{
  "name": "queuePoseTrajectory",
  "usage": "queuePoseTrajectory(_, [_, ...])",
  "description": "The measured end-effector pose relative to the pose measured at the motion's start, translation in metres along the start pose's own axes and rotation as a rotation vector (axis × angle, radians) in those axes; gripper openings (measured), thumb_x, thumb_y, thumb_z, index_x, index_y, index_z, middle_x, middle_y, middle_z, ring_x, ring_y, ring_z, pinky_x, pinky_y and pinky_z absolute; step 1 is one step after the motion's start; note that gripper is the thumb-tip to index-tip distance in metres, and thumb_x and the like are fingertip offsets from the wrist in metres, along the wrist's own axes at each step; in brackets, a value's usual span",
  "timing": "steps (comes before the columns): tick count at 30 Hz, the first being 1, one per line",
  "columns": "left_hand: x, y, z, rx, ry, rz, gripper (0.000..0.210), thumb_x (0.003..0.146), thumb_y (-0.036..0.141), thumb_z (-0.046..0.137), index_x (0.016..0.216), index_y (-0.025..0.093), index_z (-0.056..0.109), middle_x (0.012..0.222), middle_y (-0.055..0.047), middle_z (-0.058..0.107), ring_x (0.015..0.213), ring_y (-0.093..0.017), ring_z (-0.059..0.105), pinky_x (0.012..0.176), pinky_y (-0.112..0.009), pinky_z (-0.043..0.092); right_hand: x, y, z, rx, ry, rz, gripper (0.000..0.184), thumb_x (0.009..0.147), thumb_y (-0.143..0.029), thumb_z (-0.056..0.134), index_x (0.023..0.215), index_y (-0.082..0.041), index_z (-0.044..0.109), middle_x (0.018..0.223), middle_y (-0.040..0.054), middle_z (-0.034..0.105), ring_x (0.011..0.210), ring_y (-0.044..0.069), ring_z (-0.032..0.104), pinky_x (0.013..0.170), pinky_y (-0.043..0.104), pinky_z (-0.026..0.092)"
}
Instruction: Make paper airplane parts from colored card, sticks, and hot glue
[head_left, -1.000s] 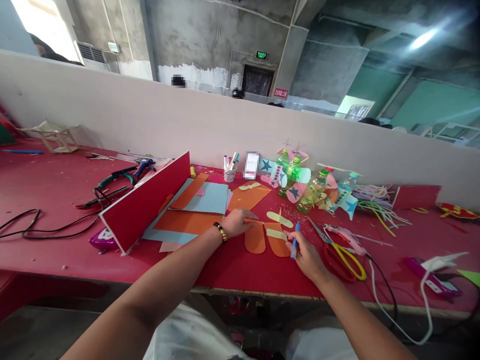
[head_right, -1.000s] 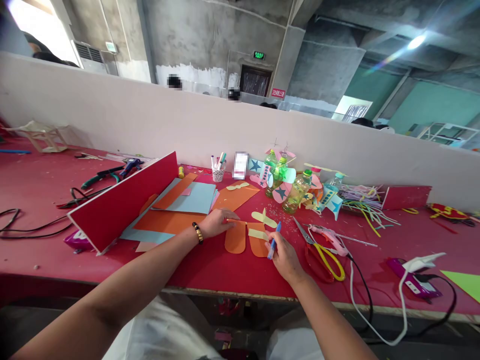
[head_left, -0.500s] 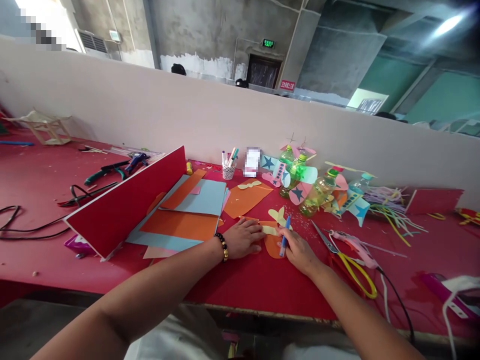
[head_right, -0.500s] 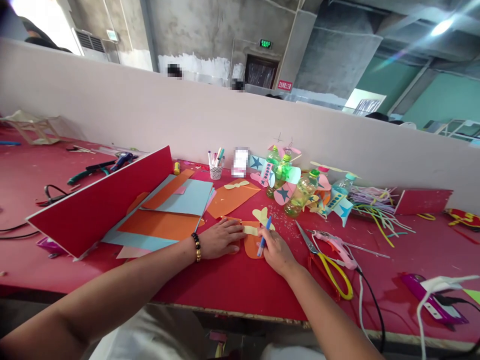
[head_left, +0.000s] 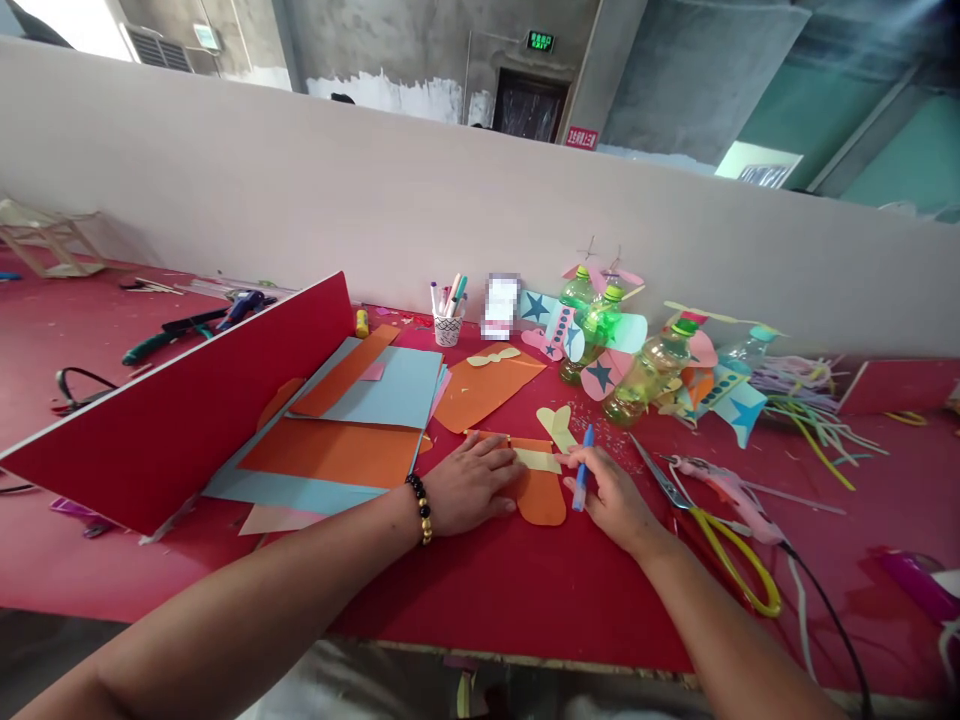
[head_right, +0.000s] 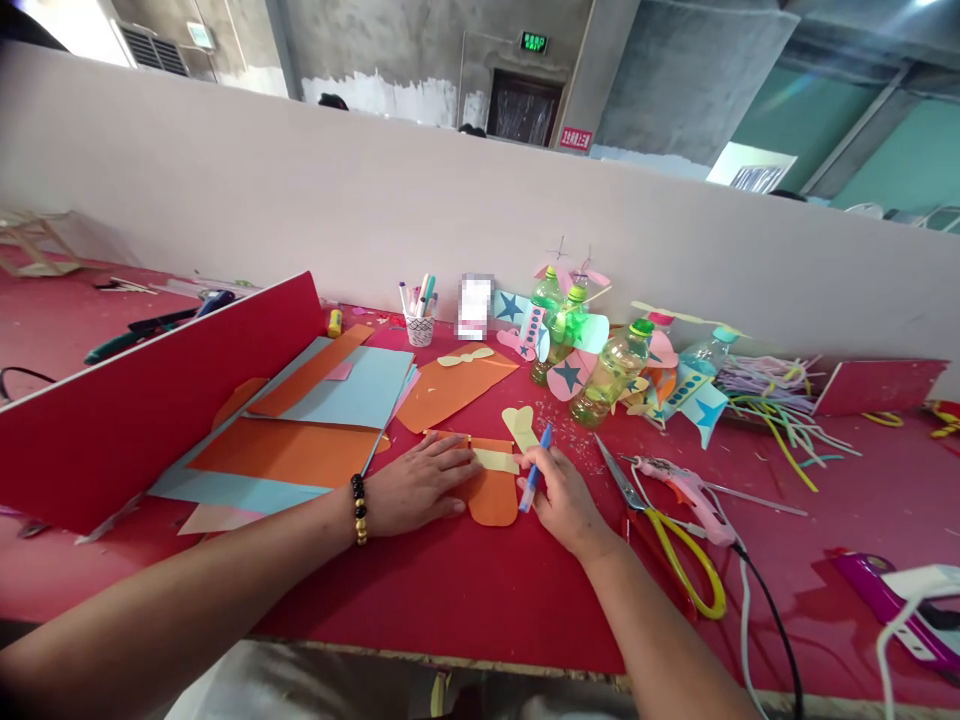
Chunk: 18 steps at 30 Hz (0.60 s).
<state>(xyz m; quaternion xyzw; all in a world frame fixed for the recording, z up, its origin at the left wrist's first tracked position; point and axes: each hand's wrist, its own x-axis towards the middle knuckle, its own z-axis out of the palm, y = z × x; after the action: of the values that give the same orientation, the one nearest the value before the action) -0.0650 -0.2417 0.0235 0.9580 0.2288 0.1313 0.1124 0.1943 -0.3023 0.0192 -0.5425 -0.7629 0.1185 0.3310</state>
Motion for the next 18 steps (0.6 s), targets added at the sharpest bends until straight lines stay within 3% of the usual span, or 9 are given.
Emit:
queuePoseTrajectory(3, [-0.001, 0.002, -0.001, 0.006, 0.015, -0.006, 0.049, 0.09, 0.047, 0.046, 0.133, 0.024, 0.045, 0.132, -0.008, 0.05, 0.134, -0.029, 0.03, 0.111, -0.048, 0.017, 0.002, 0.002, 0.0, -0.024, -0.008, 0.004, 0.015, 0.083, -0.022, 0.055, 0.097, -0.026, 0.052, 0.101, 0.0074, 0.066, 0.102, 0.026, 0.059, 0.086, 0.042, 0.047])
queuePoseTrajectory(8, [0.006, 0.005, -0.002, 0.016, 0.06, -0.054, 0.041, 0.092, 0.041, 0.043, 0.128, 0.023, 0.05, 0.13, -0.009, 0.05, 0.13, -0.027, 0.035, 0.108, -0.044, 0.027, 0.004, 0.009, -0.003, -0.019, 0.138, 0.09, 0.01, 0.084, -0.024, 0.053, 0.094, -0.025, 0.05, 0.104, 0.0085, 0.065, 0.096, 0.025, 0.061, 0.081, 0.039, 0.049])
queuePoseTrajectory(13, [0.04, 0.014, -0.007, 0.041, 0.046, -0.167, 0.035, 0.084, 0.038, 0.056, 0.112, 0.018, 0.06, 0.104, -0.01, 0.061, 0.1, -0.025, 0.051, 0.09, -0.038, 0.042, 0.005, 0.018, -0.002, -0.06, 0.152, 0.151, 0.013, 0.082, -0.022, 0.053, 0.093, -0.024, 0.047, 0.107, 0.0104, 0.064, 0.098, 0.026, 0.061, 0.083, 0.04, 0.047])
queuePoseTrajectory(18, [0.073, 0.023, -0.009, 0.109, -0.083, -0.305, 0.031, 0.078, 0.038, 0.06, 0.101, 0.017, 0.063, 0.1, -0.011, 0.061, 0.098, -0.027, 0.052, 0.082, -0.038, 0.044, 0.005, 0.023, 0.0, -0.078, 0.097, 0.136, 0.02, 0.078, -0.015, 0.05, 0.096, -0.023, 0.047, 0.106, 0.0093, 0.064, 0.101, 0.025, 0.059, 0.085, 0.039, 0.046])
